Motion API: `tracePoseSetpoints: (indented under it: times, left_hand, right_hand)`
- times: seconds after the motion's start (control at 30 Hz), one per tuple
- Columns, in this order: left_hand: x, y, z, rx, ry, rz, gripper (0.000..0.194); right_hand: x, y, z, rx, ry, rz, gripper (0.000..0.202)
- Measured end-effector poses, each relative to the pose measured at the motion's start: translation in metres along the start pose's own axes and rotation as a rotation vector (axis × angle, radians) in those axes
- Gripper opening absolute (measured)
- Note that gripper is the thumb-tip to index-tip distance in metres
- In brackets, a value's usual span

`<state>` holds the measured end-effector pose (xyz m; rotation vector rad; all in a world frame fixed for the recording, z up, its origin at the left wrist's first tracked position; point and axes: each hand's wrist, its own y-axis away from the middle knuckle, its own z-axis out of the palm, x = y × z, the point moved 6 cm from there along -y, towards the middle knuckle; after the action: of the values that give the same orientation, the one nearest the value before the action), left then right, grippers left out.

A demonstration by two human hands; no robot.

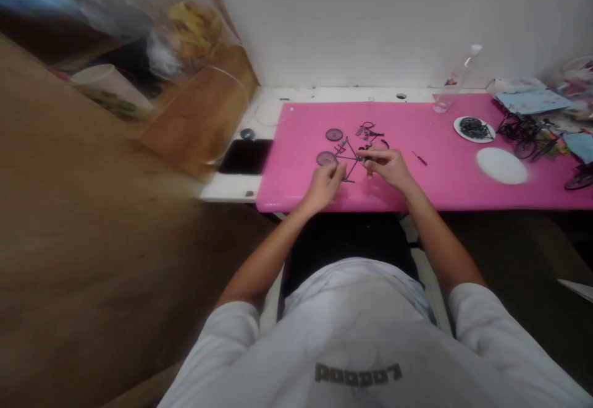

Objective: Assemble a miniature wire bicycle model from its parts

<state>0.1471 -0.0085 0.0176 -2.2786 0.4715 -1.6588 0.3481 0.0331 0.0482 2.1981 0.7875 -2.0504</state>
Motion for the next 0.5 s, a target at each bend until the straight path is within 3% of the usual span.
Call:
tracePoseSetpoints:
  times: [0.5]
  left_hand:
    - [0.0027,0.0032,0.0,-0.028,-0.114,0.022,0.063]
  right_hand:
    - [-0.003,0.0002,0.0004,0.012,0.036,-0.103,0.039]
